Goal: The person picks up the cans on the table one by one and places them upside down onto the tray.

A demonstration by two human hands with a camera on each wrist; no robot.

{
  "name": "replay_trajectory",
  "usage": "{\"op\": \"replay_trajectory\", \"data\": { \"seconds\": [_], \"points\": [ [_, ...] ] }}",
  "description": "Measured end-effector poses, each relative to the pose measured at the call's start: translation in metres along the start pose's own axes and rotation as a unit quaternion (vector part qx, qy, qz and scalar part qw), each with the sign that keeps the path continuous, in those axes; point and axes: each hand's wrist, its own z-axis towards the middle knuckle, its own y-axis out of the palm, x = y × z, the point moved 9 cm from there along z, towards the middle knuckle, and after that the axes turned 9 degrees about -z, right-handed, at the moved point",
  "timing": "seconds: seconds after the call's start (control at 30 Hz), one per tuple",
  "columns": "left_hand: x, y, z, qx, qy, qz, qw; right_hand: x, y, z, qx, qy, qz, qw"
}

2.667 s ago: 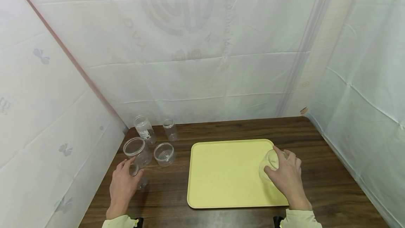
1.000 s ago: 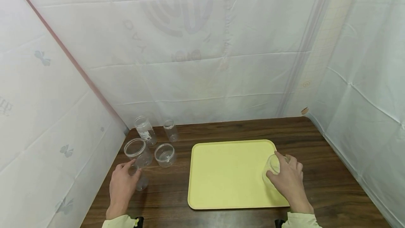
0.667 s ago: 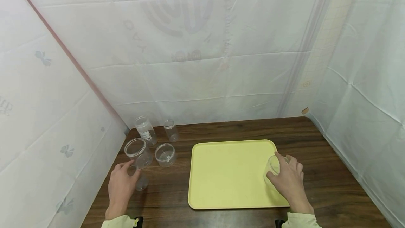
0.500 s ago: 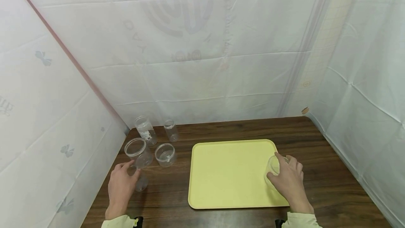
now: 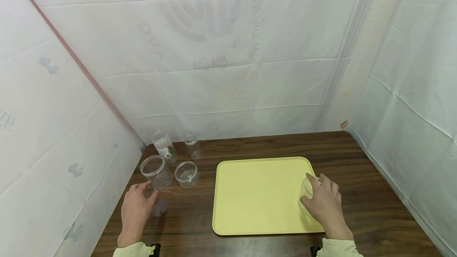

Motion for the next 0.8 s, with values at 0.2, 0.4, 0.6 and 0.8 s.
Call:
{"op": "replay_trajectory", "data": {
  "seconds": [0.2, 0.4, 0.6, 0.8],
  "points": [
    [0.0022, -0.0022, -0.0006, 0.005, 0.004, 0.007, 1.0000, -0.0035, -0.0025, -0.0009, -0.002, -0.007, -0.009, 0.9999],
    [0.0030, -0.0032, -0.0001, 0.005, 0.007, 0.005, 1.0000, -0.0046, -0.0033, -0.0012, -0.003, -0.007, -0.020, 0.9998],
    [0.0017, -0.0039, -0.0004, 0.008, 0.004, 0.003, 1.0000, -0.0027, -0.0032, -0.0002, -0.010, -0.001, -0.022, 0.9997],
    [0.0011, -0.0052, -0.0008, 0.011, 0.004, -0.001, 0.9999, -0.0016, -0.0031, 0.0005, -0.012, 0.000, -0.015, 0.9998]
  ]
}}
